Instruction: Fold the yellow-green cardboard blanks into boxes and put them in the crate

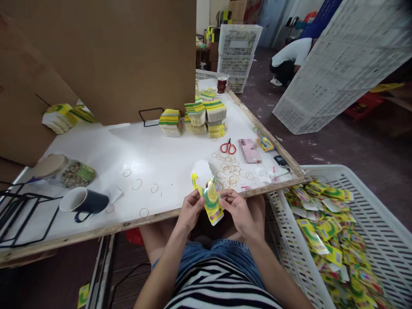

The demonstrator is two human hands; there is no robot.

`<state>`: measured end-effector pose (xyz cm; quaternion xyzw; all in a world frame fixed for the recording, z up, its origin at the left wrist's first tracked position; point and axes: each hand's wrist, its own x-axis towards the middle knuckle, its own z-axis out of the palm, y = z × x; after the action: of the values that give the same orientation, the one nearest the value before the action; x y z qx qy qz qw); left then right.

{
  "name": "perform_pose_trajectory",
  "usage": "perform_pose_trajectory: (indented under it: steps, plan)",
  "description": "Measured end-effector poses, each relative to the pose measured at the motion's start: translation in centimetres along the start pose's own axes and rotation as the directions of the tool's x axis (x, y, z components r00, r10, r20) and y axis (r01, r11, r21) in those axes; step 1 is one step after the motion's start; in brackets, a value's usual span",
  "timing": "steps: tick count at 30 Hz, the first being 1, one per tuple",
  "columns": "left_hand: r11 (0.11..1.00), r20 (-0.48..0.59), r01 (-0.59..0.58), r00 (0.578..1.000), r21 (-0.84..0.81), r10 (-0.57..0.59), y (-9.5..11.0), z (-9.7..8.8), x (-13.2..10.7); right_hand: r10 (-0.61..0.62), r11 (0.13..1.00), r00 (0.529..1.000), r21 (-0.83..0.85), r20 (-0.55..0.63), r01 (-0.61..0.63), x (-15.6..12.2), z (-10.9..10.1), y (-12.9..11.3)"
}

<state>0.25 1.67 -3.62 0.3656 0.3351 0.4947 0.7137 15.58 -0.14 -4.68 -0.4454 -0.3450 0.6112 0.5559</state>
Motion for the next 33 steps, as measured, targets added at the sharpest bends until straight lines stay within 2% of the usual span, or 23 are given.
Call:
perform_pose_trajectory:
  steps: [2,5,9,13,17,19,22,26,29,33]
  plan:
    - [0.996,0.054,0.048,0.998,-0.077,-0.044,0.0,0.2,-0.3,0.012,1.000,1.000,0.014,0.007,-0.012,-0.5,0.2,0.1]
    - [0.996,0.058,0.041,0.998,-0.085,-0.036,-0.2,0.3,-0.6,-0.015,0.998,1.000,-0.063,-0.010,0.014,-0.8,0.2,0.2]
    - [1.000,-0.024,0.002,1.000,-0.004,-0.002,-0.6,0.4,-0.4,-0.023,0.979,1.000,-0.204,-0.018,0.019,-0.9,0.0,0.3]
    - [0.995,-0.137,-0.019,0.990,0.093,0.031,-1.0,0.6,0.0,-0.051,0.975,0.998,-0.218,-0.033,0.043,-0.9,0.2,0.6]
    - [0.982,-0.177,-0.056,0.980,0.179,0.088,-0.8,1.0,-0.3,-0.128,0.946,0.983,-0.314,-0.131,0.082,-1.1,0.7,0.8]
    - [0.976,-0.166,-0.076,0.980,0.206,0.111,-0.4,1.1,-0.6,-0.184,0.925,0.974,-0.359,-0.131,0.126,-1.2,0.8,0.6]
    - [0.965,-0.069,-0.074,0.993,0.251,0.094,0.5,0.9,-1.2,-0.204,0.911,0.979,-0.364,0.011,0.194,-1.1,0.4,-0.1]
    - [0.964,0.084,-0.031,0.996,0.265,0.009,1.8,0.6,-1.8,-0.133,0.938,0.965,-0.285,0.227,0.196,-0.9,-0.5,-1.6]
    - [0.972,0.147,0.041,0.986,0.231,-0.077,2.3,0.5,-2.3,-0.120,0.919,0.949,-0.328,0.292,0.217,-0.8,-1.2,-2.7]
    - [0.980,0.172,0.108,0.976,0.170,-0.137,2.3,0.8,-2.7,-0.172,0.841,0.928,-0.441,0.329,0.313,-0.7,-1.7,-3.2]
